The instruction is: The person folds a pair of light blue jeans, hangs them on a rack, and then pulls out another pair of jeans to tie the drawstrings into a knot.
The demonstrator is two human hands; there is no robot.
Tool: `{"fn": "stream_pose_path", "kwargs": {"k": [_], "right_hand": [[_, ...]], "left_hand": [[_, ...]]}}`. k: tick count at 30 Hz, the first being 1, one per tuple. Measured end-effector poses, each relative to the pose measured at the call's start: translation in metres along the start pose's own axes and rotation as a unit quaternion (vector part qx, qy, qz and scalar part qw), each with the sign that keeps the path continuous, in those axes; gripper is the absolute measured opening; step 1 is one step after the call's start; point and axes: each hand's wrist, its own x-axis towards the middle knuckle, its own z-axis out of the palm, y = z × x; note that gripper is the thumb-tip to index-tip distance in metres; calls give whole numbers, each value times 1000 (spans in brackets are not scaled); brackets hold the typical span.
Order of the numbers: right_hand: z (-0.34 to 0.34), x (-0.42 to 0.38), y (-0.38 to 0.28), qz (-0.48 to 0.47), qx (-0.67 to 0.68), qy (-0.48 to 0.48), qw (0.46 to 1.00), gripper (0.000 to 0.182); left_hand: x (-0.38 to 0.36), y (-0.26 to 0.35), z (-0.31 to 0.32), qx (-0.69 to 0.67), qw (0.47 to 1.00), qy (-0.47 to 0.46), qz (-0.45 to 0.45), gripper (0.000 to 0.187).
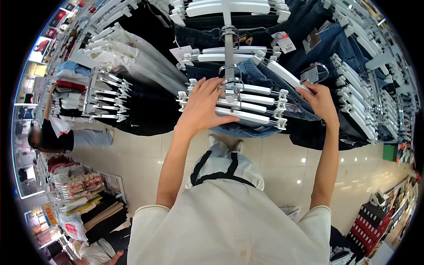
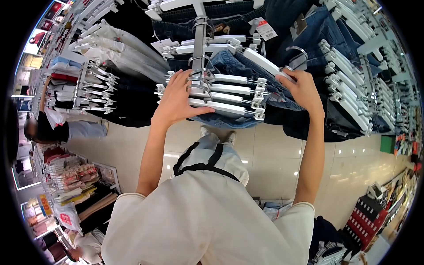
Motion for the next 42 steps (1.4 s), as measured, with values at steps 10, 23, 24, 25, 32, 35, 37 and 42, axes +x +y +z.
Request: {"fn": "stream_pose_path", "kwargs": {"k": [10, 23, 24, 25, 32, 35, 37, 42], "right_hand": [[67, -164, 59, 226, 111, 62, 966, 30], [97, -302, -38, 391, -16, 235, 890, 36], [94, -308, -45, 384, -42, 257, 886, 37], [92, -317, -53, 377, -70, 278, 881, 39], [49, -368, -125, 418, -120, 332, 837, 32], [34, -376, -158, 414, -129, 327, 839, 27], [28, -369, -178, 352, -179, 254, 883, 25], [28, -334, -181, 187, -263, 214, 922, 23]], "left_hand": [[-5, -2, 3, -26, 998, 48, 21, 86], [14, -14, 11, -36, 993, 81, 72, 70], [18, -16, 15, -34, 991, 104, 79, 70], [20, -19, 19, -32, 988, 127, 84, 70], [59, -55, 37, -52, 984, 164, 45, 69], [68, -61, 37, -54, 985, 161, 28, 70], [67, -60, 38, -45, 982, 182, 23, 69], [30, -48, 44, -54, 941, 317, 101, 52]]}}
